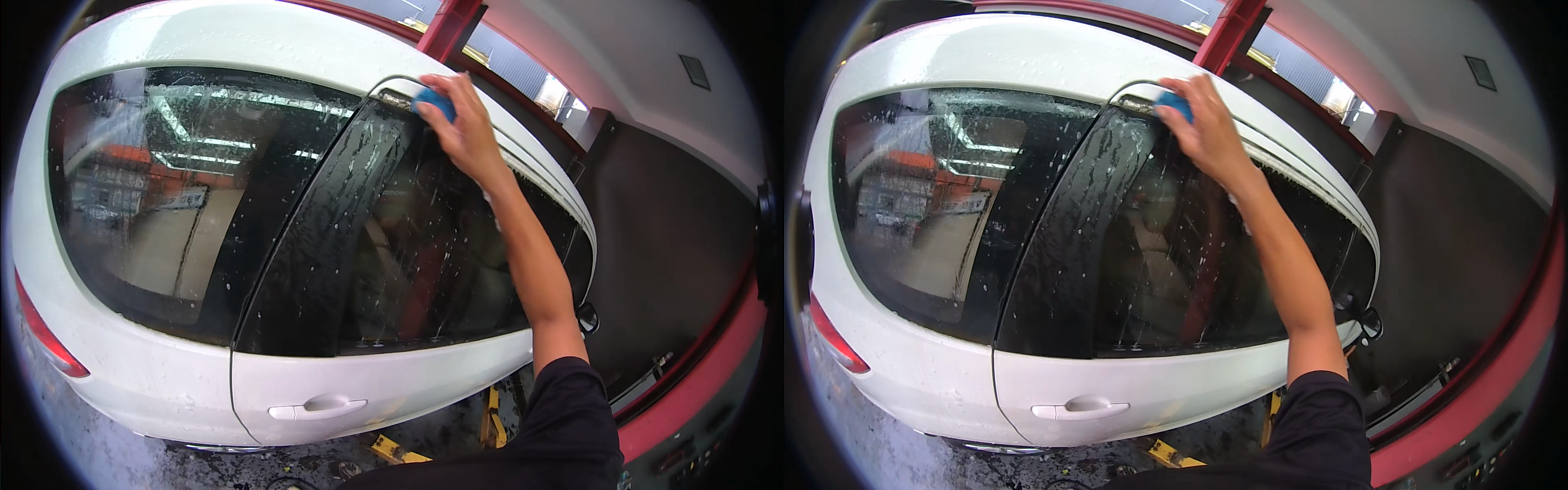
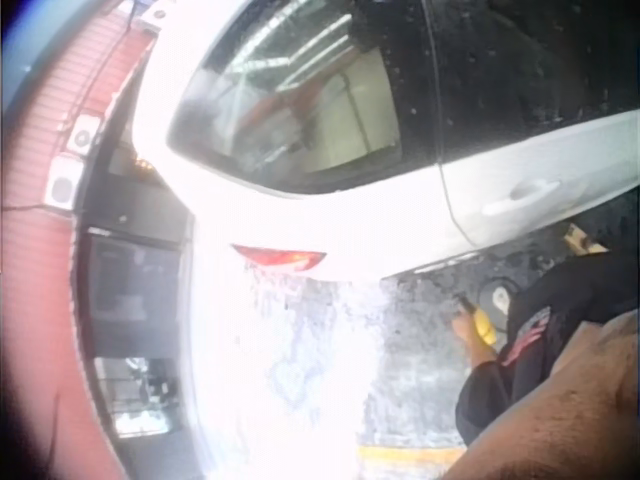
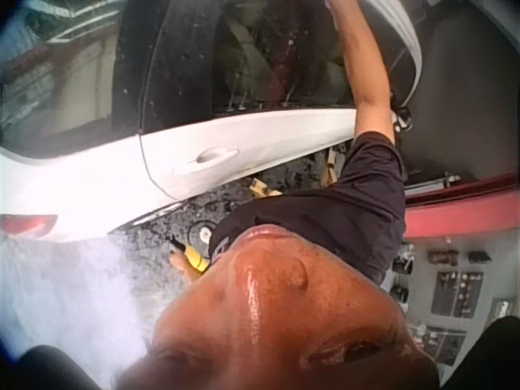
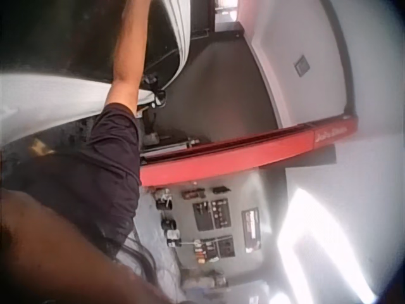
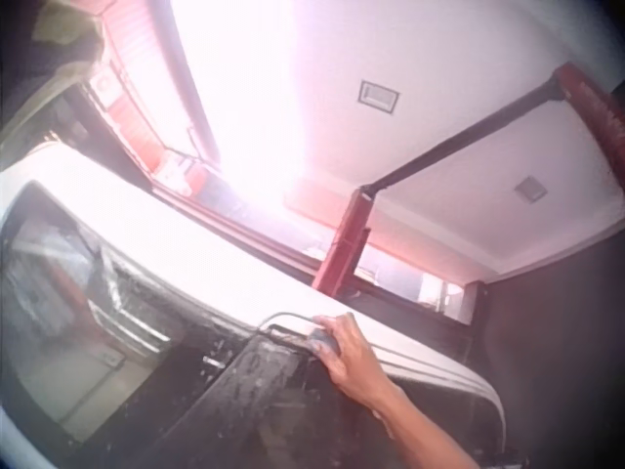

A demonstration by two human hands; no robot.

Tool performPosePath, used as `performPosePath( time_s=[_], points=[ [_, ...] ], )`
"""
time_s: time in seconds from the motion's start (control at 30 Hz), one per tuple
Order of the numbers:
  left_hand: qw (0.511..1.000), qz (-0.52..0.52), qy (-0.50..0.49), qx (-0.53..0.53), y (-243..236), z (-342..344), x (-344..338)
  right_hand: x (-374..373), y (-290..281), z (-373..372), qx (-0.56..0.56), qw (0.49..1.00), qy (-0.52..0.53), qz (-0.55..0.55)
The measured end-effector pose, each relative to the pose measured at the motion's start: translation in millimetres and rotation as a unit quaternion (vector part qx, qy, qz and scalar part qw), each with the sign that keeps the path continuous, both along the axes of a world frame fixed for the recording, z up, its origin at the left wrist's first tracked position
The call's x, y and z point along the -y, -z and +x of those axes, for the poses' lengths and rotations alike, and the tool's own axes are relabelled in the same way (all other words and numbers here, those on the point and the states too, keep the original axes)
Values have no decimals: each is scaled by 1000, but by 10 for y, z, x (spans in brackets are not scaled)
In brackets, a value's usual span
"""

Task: The person applies a tint film to the rear side window of a white car. They spray the glass with liquid, smooth the film with a blue squeegee, and press the edges to adhere the film to the window surface.

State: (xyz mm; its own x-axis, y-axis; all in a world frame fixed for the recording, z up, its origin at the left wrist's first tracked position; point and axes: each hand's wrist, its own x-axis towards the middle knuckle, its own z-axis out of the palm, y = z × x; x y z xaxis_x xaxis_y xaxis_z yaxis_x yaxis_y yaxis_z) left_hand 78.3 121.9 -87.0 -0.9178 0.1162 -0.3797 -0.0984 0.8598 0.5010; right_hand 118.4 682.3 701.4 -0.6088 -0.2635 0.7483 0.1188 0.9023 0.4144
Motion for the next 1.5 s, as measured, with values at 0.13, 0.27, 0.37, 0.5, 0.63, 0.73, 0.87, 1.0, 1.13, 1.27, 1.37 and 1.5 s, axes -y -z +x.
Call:
performPosePath(
  time_s=[0.13, 0.27, 0.37, 0.5, 0.63, 0.73, 0.87, 1.0, 1.13, 1.27, 1.37, 1.5],
  points=[
    [1000, -22, 16, -5, 151, 180, 5, 210, 31, -506, 44, 997, -61, -11],
    [989, -50, 132, -52, 845, 107, -120, 20, 60, -157, 22, 999, -17, 25],
    [981, -69, 135, -120, 811, 111, -188, 139, 76, -402, 14, 996, -47, 79],
    [969, -71, 146, -187, 692, 97, -100, 78, 85, -376, 20, 996, -47, 78],
    [994, 27, 60, -87, 595, -45, -338, -39, 103, -182, -4, 999, -23, 49],
    [997, 60, 45, -17, 385, -123, -253, 74, 167, -450, -12, 997, -55, 43],
    [996, 65, 33, -60, 180, -96, -280, -71, 191, -173, -35, 999, -8, 41],
    [994, 100, 34, -42, -95, -116, -269, -65, 268, 128, -65, 995, 64, -46],
    [997, 77, -18, -8, -246, -112, -212, 492, 484, -300, 9, 987, 133, -90],
    [999, 40, 16, 16, 153, -170, -108, 527, 563, -429, -84, 990, 108, -14],
    [997, 51, 36, 41, 33, -133, -76, 499, 604, -473, -116, 984, 110, 82],
    [998, 18, 41, 40, -76, -148, 13, 481, 600, -503, -121, 967, 143, 174]
  ],
)
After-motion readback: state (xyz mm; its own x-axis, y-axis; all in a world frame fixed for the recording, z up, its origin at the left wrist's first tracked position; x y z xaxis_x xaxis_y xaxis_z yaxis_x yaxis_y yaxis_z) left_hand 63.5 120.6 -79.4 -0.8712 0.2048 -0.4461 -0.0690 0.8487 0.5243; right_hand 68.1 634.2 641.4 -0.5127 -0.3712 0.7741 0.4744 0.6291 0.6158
